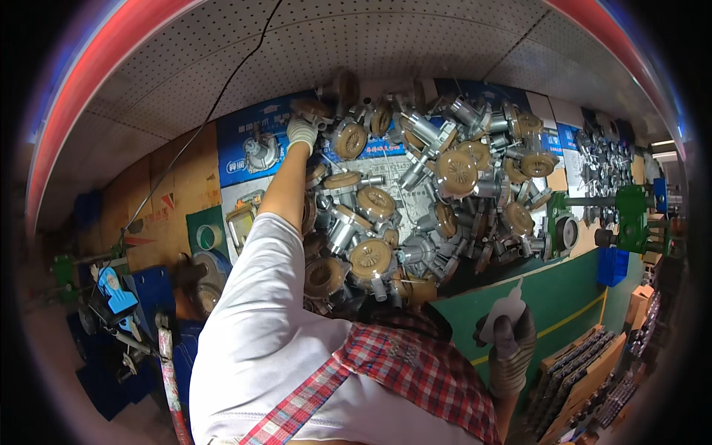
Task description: The person picks up metal fan-like components from a workbench and applies a substance from a white bottle into the center of each part. They handle the parts one at a time, rotate them to access the center, and place them back on the bench after treatment. The person also briefly handles a plastic bag and a cardboard box.
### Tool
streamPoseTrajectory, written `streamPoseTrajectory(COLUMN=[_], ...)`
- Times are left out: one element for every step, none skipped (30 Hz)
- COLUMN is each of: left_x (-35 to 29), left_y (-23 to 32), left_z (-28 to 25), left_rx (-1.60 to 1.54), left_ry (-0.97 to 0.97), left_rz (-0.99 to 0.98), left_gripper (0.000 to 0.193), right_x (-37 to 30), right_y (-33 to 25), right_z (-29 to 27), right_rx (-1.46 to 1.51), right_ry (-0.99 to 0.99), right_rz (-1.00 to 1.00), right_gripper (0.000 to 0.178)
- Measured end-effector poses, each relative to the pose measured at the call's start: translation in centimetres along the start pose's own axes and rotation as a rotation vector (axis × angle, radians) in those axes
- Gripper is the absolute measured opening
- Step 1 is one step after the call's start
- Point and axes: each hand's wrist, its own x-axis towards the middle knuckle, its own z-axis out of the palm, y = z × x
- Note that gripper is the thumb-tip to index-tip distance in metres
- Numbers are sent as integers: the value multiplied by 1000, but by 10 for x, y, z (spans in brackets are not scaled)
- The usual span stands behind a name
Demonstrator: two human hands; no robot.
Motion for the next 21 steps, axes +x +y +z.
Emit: streamPoseTrajectory(left_x=[-1,-1,1,4,6,-13,-36,-36,-35,-32,-29,-30,-33,-28,-28,-38,-53,-68,-89,-114,-141], left_y=[2,-3,-20,-42,-55,-41,-21,-25,-37,-53,-69,-86,-117,-143,-164,-172,-181,-178,-167,-147,-137], left_z=[0,-2,-7,-16,-20,-39,-79,-99,-112,-118,-122,-120,-118,-116,-118,-123,-126,-136,-146,-166,-178], left_rx=[-55,-30,111,252,394,500,610,611,598,531,462,407,312,224,132,-22,-177,-576,-976,-1161,-1320], left_ry=[38,42,122,204,284,253,228,4,-218,-340,-461,-422,-497,-569,-638,-509,-377,-292,-204,-137,-38], left_rz=[-5,48,84,118,151,128,108,-111,-329,-318,-307,-349,-343,-317,-293,-342,-392,-482,-563,-400,-229], left_gripper=[50,48,48,48,47,47,46,47,47,47,47,45,52,61,71,75,80,76,72,70,69], right_x=[-2,-2,-2,-1,-1,1,2,2,1,2,1,2,4,5,6,6,7,11,14,15,16], right_y=[1,2,2,2,3,8,14,16,19,22,23,16,15,16,16,16,14,16,15,14,10], right_z=[2,4,4,3,3,7,11,13,11,10,9,16,17,16,15,14,12,11,9,10,11], right_rx=[26,31,36,42,47,20,-1,-26,-42,-60,-77,-35,-48,-51,-55,-23,-29,-32,-42,-46,-32], right_ry=[14,32,23,12,0,34,67,70,55,42,30,-1,-27,-36,-49,-52,-80,-116,-148,-156,-186], right_rz=[9,6,13,18,23,20,18,11,10,7,5,4,-6,-15,-25,-19,-31,-50,-61,-57,-82], right_gripper=[47,45,44,44,44,46,49,52,51,50,50,49,49,49,49,49,50,50,51,49,48])
